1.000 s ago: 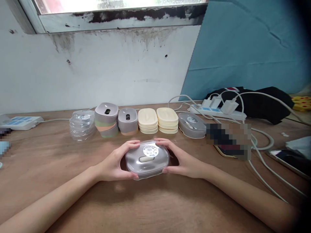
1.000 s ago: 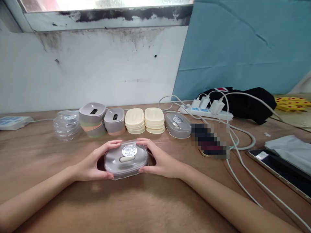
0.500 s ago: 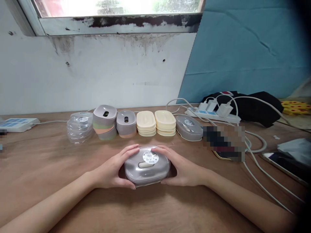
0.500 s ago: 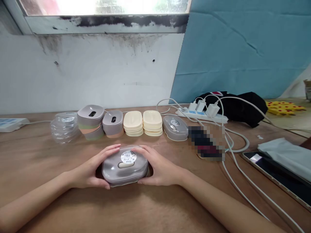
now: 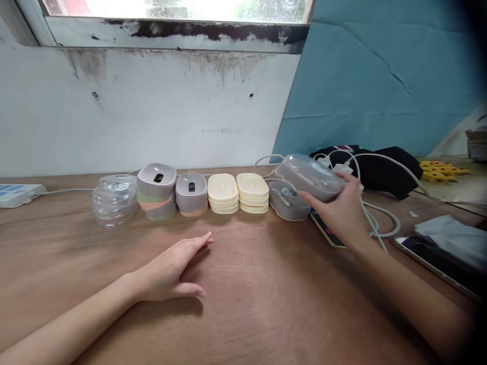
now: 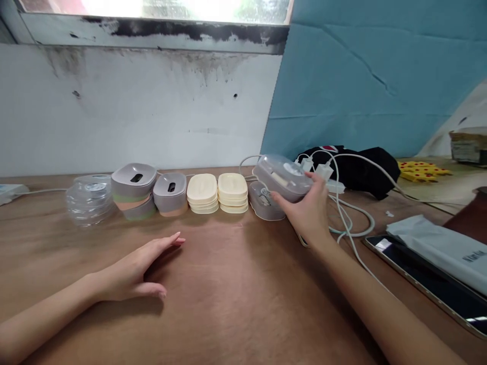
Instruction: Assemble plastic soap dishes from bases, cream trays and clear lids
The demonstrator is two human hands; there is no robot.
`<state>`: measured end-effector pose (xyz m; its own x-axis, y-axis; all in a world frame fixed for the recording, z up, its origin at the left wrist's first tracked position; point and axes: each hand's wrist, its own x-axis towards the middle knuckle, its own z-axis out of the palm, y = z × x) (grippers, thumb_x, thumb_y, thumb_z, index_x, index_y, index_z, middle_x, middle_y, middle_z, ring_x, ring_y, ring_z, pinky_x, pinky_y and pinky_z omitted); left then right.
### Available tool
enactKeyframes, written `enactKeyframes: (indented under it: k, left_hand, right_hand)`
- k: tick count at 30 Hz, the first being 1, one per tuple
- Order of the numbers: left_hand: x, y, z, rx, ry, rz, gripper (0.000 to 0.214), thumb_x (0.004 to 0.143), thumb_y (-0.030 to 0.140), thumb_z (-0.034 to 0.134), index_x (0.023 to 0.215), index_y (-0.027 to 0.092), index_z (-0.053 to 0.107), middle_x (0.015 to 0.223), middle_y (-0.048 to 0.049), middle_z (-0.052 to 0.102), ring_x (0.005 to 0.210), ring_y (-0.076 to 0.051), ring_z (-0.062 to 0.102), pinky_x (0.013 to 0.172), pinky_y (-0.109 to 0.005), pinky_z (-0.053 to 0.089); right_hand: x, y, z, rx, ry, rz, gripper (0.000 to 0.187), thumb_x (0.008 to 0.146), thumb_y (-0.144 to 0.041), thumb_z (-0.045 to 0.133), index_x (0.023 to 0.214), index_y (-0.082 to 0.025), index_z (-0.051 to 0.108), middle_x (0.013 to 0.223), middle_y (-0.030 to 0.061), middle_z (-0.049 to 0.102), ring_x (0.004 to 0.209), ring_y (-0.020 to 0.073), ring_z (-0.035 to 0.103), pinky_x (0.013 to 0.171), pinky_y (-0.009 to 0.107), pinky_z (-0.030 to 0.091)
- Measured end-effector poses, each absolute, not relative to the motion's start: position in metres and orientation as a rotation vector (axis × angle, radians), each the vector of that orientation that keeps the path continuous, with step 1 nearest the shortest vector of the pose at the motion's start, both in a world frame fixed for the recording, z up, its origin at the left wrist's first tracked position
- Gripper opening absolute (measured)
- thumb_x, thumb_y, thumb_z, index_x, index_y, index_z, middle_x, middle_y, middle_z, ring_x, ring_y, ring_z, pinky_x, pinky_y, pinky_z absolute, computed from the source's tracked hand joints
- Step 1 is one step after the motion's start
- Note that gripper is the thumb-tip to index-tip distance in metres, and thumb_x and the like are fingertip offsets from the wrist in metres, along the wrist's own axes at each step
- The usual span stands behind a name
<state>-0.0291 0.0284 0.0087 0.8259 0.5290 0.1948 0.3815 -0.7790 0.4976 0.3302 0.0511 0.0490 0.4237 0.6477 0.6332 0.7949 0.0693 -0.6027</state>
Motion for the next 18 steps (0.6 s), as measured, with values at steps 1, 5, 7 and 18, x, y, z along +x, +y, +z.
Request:
enactKeyframes:
  k: [1,5,7,18]
  left_hand:
    - [-0.029,0.028,0.01,2.57,0.681,0.448,0.091,0.077,0.038,0.064,0.141,0.029,0.0,0.139,-0.0143,0.035,0.125,-0.029,0.037,0.099,-0.047,0.035]
    - [-0.028,0.027,0.012,2.596,0.68,0.428,0.087,0.077,0.038,0.064,0.141,0.028,0.005,0.136,-0.0138,0.038,0.124,-0.029,0.039,0.098,-0.046,0.036]
    - [-0.028,0.028,0.012,2.603,0.677,0.419,0.086,0.077,0.039,0.064,0.141,0.027,0.007,0.135,-0.0137,0.039,0.123,-0.029,0.039,0.098,-0.045,0.037]
    - [-0.026,0.028,0.015,2.64,0.681,0.371,0.075,0.078,0.042,0.061,0.137,0.022,0.02,0.136,-0.0162,0.038,0.123,-0.03,0.038,0.097,-0.047,0.037]
  right_hand:
    - [0.332,0.053,0.044,-1.719,-1.321,-0.184,0.078,0.061,-0.049,0.069,0.123,-0.016,0.035,0.121,0.0178,0.042,0.116,0.0376,0.04,0.093,0.051,0.038]
    - [0.331,0.058,0.029,-1.854,-1.422,-0.113,0.083,0.062,-0.05,0.067,0.127,-0.013,0.029,0.123,0.0218,0.038,0.12,0.042,0.034,0.086,0.055,0.04]
    - [0.329,0.058,0.026,-1.867,-1.435,-0.105,0.085,0.064,-0.05,0.065,0.129,-0.013,0.025,0.125,0.0229,0.036,0.121,0.0418,0.033,0.086,0.055,0.04]
    - [0.329,0.061,0.024,-1.827,-1.583,-0.133,0.091,0.065,-0.039,0.066,0.134,-0.008,0.017,0.132,0.0268,0.027,0.128,0.0386,0.024,0.102,0.046,0.026]
